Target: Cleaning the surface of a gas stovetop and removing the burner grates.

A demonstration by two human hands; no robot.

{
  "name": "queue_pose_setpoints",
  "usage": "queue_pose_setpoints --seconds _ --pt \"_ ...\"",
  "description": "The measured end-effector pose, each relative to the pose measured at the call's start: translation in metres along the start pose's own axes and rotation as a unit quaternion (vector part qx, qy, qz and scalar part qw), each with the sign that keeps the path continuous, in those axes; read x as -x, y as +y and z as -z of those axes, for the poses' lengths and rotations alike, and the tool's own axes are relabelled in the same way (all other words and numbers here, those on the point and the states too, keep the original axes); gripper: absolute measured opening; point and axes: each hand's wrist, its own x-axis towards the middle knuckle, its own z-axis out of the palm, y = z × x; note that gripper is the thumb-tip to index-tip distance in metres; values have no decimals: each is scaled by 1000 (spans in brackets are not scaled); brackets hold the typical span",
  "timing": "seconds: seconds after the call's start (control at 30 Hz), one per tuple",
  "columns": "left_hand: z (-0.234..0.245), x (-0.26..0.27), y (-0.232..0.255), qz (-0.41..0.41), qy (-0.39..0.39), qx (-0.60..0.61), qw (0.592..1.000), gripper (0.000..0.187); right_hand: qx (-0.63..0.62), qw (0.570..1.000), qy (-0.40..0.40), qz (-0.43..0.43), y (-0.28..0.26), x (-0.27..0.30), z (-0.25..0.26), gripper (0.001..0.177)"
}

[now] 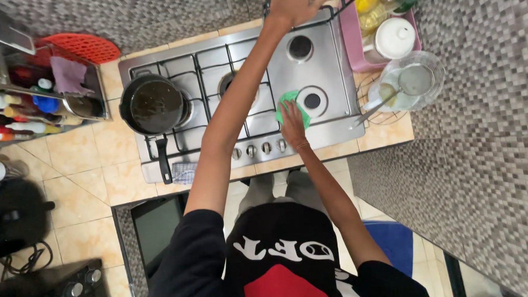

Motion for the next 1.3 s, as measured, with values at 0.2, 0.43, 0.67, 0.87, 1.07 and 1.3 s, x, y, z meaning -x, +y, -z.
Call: queue_pose_setpoints --seconds 0.2,0.43,0.67,0.87,1.07,1.3 --pt "30 6 24 39 -58 -44 997 56 -20 997 71 19 19 -74 -28 88" --pt "12 7 14 14 -2 -38 999 56 -46 998 23 31 32 -90 -24 85" --pt "30 -5 18 34 -102 -26 994 56 -72 997 -11 34 19 -12 2 81" --pt "33 -13 11 33 -107 -41 993 58 -90 995 -40 11 18 52 17 76" --pt "25 -21 -3 36 -97 -68 992 59 -81 996 -21 29 21 60 12 80" --pt "35 -17 7 43 -96 -85 991 61 -46 997 -39 50 17 -13 2 88"
